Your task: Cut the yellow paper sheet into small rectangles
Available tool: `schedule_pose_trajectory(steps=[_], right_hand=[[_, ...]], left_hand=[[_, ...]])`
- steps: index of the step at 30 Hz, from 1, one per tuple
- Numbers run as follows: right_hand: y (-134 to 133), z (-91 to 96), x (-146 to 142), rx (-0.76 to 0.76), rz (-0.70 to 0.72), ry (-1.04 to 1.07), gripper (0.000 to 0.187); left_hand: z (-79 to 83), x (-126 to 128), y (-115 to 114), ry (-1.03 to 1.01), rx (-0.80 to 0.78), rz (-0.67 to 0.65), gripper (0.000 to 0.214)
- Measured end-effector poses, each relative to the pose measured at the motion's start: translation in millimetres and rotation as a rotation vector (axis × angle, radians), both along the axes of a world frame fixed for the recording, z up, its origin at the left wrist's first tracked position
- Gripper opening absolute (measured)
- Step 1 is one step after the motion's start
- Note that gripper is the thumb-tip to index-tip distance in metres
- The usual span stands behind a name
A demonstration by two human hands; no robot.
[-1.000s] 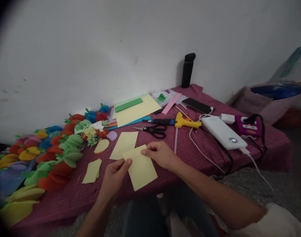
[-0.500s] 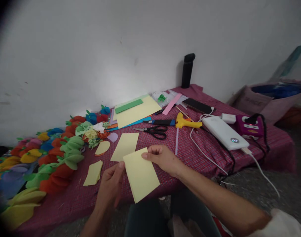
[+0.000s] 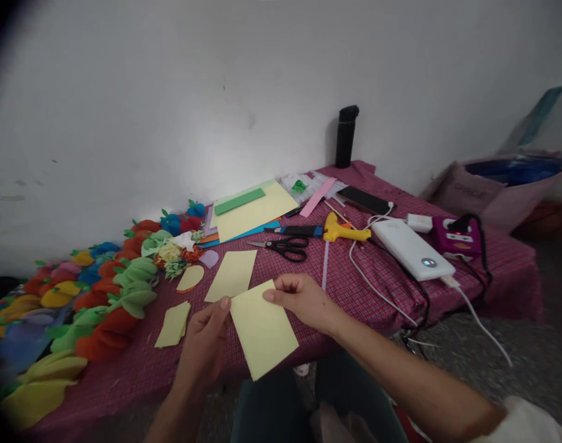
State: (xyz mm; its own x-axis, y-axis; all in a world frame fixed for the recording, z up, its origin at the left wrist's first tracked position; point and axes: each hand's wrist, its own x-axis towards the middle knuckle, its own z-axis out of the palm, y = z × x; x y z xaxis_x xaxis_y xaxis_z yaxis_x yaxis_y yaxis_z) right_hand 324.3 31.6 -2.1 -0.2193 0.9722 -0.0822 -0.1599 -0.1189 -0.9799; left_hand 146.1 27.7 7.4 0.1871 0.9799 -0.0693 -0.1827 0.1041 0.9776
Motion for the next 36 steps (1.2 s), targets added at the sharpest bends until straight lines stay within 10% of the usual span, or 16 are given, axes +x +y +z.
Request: schedule_pose_trajectory(steps=[36], right_hand=[[3.2,-7.5,3.2,0.112,-0.023,-0.178,0.033]], left_hand=[[-18.7,8.7,3.2,0.19,-0.17,-0.112,0.031]])
